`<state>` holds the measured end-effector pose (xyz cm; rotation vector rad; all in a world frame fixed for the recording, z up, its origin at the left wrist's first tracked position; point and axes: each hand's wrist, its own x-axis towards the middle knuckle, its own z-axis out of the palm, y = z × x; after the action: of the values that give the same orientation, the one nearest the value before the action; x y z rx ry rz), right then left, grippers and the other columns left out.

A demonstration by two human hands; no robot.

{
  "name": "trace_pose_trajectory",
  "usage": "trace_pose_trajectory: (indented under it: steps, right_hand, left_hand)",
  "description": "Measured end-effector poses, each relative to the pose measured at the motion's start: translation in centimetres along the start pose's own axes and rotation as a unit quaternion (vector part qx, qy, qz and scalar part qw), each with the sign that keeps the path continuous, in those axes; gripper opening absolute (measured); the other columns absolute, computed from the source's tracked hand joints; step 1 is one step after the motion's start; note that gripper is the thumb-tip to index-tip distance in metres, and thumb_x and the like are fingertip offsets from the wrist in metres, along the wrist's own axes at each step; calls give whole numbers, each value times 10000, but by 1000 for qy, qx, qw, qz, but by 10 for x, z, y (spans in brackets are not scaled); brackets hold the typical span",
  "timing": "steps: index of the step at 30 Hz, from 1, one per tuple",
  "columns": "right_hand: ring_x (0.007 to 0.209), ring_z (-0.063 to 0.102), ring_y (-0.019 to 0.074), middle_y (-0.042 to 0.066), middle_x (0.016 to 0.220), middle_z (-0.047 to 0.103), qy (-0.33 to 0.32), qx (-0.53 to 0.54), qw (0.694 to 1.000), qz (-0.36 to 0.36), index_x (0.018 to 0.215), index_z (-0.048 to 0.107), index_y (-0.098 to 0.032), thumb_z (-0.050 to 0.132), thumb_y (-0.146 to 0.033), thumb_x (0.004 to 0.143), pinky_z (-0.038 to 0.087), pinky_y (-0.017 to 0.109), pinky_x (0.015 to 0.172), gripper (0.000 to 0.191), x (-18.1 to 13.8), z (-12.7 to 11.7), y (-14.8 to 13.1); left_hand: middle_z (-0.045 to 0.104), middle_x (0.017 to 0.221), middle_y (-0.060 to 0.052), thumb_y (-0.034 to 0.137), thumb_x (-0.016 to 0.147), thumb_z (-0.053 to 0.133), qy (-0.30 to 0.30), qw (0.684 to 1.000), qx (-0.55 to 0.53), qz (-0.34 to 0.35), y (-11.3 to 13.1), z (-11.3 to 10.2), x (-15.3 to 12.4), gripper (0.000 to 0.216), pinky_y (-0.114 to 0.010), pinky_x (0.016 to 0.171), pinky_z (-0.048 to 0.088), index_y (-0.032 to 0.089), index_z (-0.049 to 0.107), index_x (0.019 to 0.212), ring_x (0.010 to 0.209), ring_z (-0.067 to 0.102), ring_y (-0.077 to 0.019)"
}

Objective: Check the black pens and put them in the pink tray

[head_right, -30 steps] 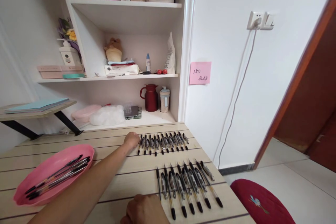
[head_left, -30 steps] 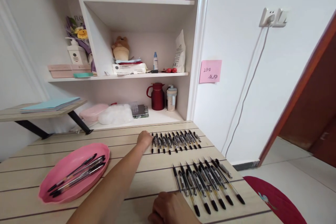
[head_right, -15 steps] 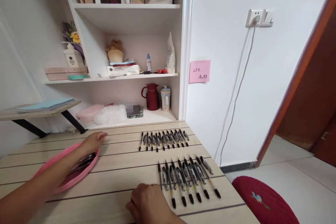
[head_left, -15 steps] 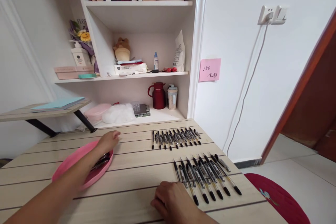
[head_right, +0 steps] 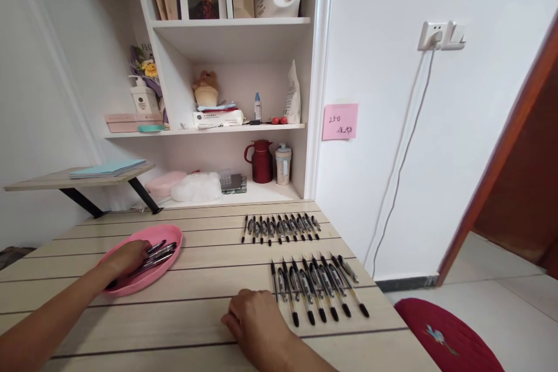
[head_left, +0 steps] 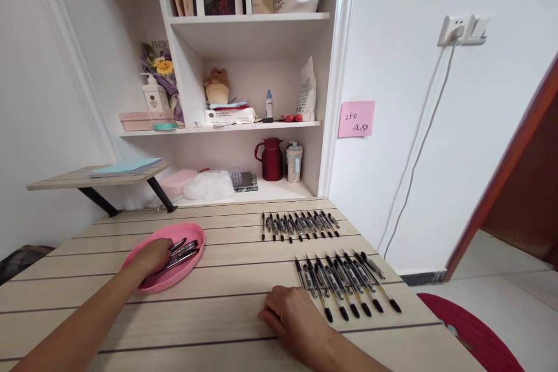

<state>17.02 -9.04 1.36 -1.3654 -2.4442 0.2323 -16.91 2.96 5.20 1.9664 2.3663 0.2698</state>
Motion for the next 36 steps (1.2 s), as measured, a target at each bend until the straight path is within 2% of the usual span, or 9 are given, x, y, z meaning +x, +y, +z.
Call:
trace_pose_trajectory:
  steps: [5,9,10,12,15,19,23,30,36]
  right_hand:
    - [707,553,129,30,758,627,19,11,1000,-12,709,590,-170,432,-311,816,295,227,596,237,-1,1,1]
    - [686,534,126,33,726,609,81,66,994,24,697,584,-165,398,-289,828,304,227,596,259,2,-2,4]
    - [675,527,124,31,716,603,99,95,990,36,691,581,-163,391,-291,829,308,226,595,268,3,-2,5]
    - [657,514,122,28,691,589,135,173,974,54,686,574,-157,379,-314,830,324,225,597,289,6,-3,7]
    - [629,504,123,22,664,563,171,335,924,62,745,564,-145,387,-390,817,355,225,583,311,10,0,10]
    - [536,440,97,-17,599,492,177,491,849,80,748,529,-140,495,-455,739,347,211,512,318,16,8,13]
    - [516,381,80,-45,545,415,199,523,822,104,639,471,-151,538,-444,713,320,203,500,310,16,12,13]
    - [475,380,66,-49,514,431,154,610,773,85,638,445,-156,531,-500,705,305,196,484,361,14,9,9]
    - [502,408,68,-47,554,433,156,646,744,72,661,459,-157,553,-492,692,332,195,503,350,11,-1,8]
  left_hand:
    - [654,731,-119,161,659,465,27,999,-39,1,11,-16,-5,131,-280,592,364,140,595,653,669,579,-231]
    - [635,813,-35,275,741,420,55,987,-138,55,54,-21,-39,213,-226,610,400,185,542,889,729,584,-162]
    - [615,715,-18,328,740,439,8,962,-267,57,69,-17,-53,238,-221,554,402,178,523,905,630,576,-145]
    - [552,605,25,399,699,494,-93,871,-480,49,102,-5,-86,297,-205,461,384,182,478,901,483,523,-104]
    - [523,601,54,433,656,550,-210,764,-606,64,145,19,-131,312,-171,380,324,197,446,832,391,456,-58]
    - [480,541,68,420,663,550,-225,740,-630,70,176,46,-162,271,-154,328,249,191,431,744,334,380,-35]
    - [443,482,73,394,644,579,-207,750,-625,59,182,56,-165,258,-149,314,186,187,425,653,319,328,-28]
    - [547,573,13,413,671,570,-298,705,-638,84,172,54,-161,267,-159,322,126,156,523,723,326,284,-13]
    - [588,660,-27,403,727,530,-321,676,-655,108,167,49,-164,292,-159,334,124,146,554,862,350,275,-9]
